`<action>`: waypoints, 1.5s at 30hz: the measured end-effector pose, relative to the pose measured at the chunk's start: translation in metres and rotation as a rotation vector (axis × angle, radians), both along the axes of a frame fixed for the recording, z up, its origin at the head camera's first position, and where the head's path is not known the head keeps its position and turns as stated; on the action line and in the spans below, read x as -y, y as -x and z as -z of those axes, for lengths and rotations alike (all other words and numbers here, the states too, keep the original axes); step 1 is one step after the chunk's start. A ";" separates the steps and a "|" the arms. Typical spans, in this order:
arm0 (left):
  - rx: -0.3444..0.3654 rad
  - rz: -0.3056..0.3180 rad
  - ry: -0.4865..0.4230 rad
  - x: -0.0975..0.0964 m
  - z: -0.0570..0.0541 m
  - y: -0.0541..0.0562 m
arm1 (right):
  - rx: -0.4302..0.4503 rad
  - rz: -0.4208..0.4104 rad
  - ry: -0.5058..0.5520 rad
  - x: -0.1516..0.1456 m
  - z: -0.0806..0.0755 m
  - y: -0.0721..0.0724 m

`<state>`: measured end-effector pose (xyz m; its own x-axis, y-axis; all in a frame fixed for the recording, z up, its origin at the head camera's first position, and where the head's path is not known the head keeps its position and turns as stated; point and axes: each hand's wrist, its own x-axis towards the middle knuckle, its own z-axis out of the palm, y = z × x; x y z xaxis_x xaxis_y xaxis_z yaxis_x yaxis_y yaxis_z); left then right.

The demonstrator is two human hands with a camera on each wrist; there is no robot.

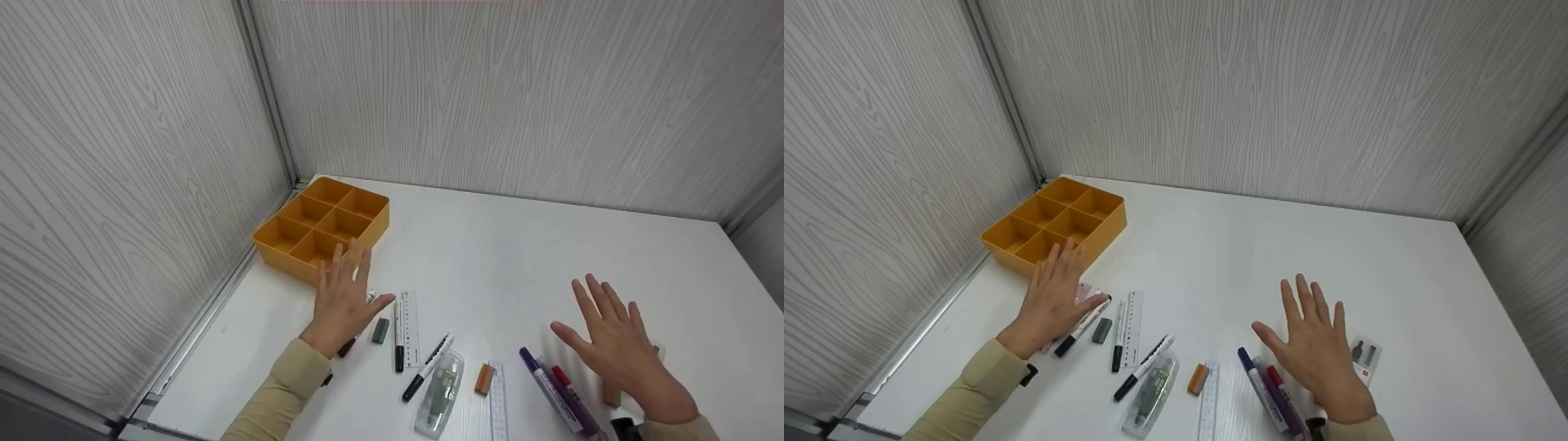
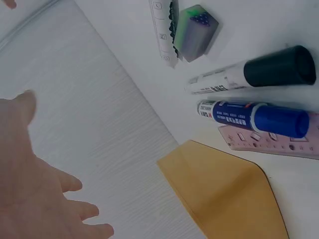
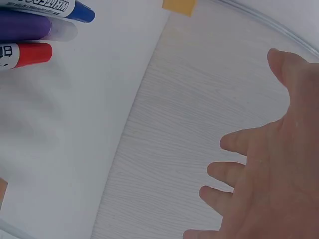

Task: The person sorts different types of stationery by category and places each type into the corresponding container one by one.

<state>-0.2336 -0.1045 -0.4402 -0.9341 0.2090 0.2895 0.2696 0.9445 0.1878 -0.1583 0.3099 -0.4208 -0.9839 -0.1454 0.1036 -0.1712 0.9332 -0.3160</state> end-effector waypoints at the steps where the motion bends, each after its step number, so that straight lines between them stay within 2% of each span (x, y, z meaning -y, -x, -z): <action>1: -0.008 -0.015 0.003 0.003 0.000 0.002 | -0.009 -0.012 0.006 0.001 0.000 0.002; 5: -0.017 -0.084 -0.011 0.014 0.001 0.013 | -0.044 -0.057 0.021 0.009 -0.001 0.011; 10: -0.025 -0.132 -0.007 0.028 0.000 0.028 | -0.083 -0.106 0.030 0.019 -0.001 0.022; 14: -0.057 -0.127 -0.060 0.036 0.006 0.040 | -0.089 -0.134 0.047 0.027 0.000 0.029; 20: -0.048 -0.122 -0.134 0.039 0.016 0.053 | -0.091 -0.156 0.051 0.041 0.006 0.039; 24: -0.043 -0.137 -0.150 0.037 0.019 0.057 | -0.085 -0.167 0.049 0.049 0.010 0.047; 31: -0.012 -0.183 -0.155 0.030 0.014 0.063 | -0.080 -0.182 0.029 0.061 0.011 0.067; 38: 0.012 -0.187 -0.198 0.025 0.011 0.070 | -0.065 -0.202 0.022 0.072 0.010 0.088; 45: 0.008 -0.176 -0.159 0.024 0.012 0.074 | -0.030 -0.219 0.014 0.078 0.011 0.098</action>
<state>-0.3076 -0.1286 -0.4523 -0.9546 -0.0049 0.2980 0.1014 0.9350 0.3399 -0.2566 0.2319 -0.4313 -0.9256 -0.3533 0.1354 -0.3784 0.8685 -0.3203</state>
